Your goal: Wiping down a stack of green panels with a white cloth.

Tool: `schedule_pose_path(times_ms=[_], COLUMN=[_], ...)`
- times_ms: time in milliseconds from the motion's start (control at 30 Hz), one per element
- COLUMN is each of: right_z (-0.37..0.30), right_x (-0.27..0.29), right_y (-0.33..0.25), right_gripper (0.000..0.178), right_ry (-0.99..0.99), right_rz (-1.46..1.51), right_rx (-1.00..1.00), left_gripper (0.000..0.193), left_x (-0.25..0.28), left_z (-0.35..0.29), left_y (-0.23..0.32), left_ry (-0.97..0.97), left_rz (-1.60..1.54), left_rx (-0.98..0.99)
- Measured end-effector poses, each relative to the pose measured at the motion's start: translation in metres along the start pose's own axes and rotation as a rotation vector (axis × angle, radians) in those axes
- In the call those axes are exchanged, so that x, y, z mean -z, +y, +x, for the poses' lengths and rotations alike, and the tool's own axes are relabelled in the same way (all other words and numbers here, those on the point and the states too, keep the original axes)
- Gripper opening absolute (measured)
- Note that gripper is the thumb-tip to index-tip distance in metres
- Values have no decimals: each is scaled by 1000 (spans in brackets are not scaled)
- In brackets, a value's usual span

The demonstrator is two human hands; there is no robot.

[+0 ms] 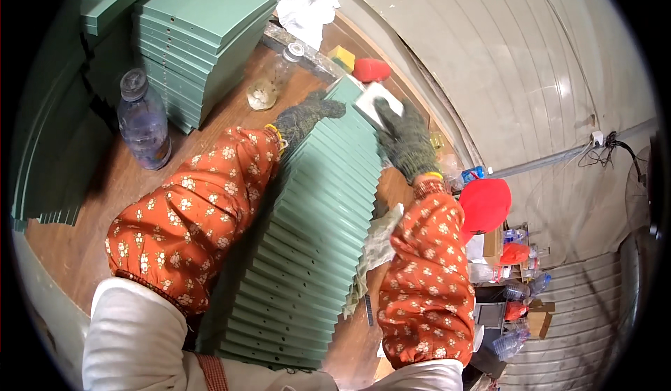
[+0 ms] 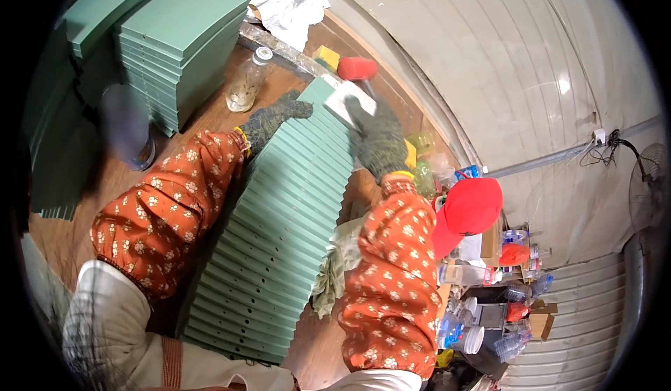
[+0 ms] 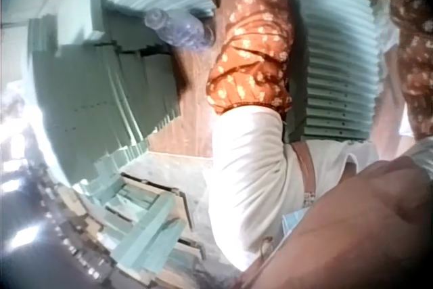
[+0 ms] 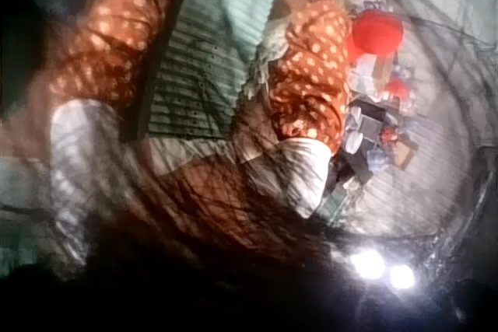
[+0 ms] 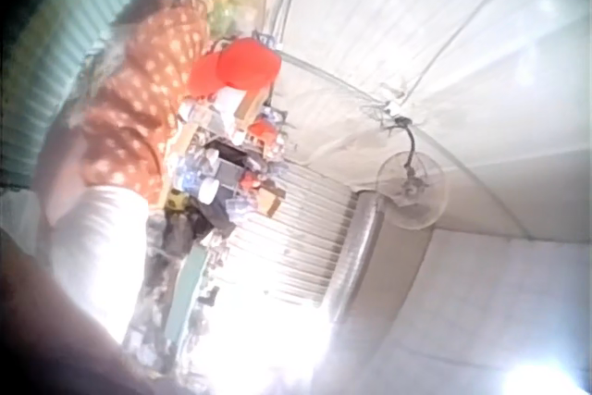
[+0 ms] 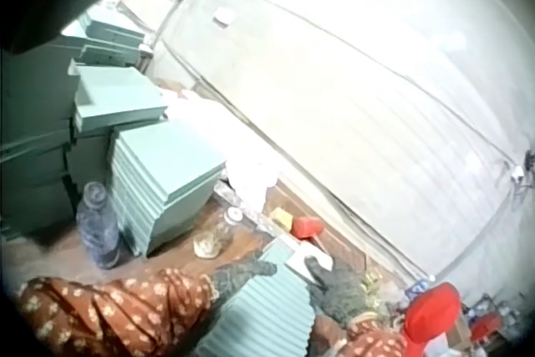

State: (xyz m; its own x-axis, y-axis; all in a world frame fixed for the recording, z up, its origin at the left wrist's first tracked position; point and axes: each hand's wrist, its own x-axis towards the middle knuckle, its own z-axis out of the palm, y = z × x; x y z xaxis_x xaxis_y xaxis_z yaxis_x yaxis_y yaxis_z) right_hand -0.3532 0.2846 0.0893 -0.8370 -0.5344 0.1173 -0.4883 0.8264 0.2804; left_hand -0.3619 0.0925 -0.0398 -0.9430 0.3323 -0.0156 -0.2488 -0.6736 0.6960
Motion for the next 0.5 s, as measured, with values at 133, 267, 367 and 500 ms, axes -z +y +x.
schedule_pose_path(times_ms=[133, 267, 367, 500], right_z=[-19, -18, -19, -16], right_x=[4, 5, 10, 15], right_y=[12, -2, 9, 3], right_gripper=[60, 55, 56, 57], right_ry=[27, 7, -83, -50], right_rz=[61, 52, 71, 109], right_rx=[-45, 58, 34, 28], left_gripper=[74, 73, 75, 79], left_x=[0, 1, -4, -18], left_z=[7, 8, 3, -8], left_y=[-2, -6, 7, 4], left_ry=[-131, -26, -42, -24], left_rz=[85, 37, 130, -85], left_rx=[-13, -68, -59, -36])
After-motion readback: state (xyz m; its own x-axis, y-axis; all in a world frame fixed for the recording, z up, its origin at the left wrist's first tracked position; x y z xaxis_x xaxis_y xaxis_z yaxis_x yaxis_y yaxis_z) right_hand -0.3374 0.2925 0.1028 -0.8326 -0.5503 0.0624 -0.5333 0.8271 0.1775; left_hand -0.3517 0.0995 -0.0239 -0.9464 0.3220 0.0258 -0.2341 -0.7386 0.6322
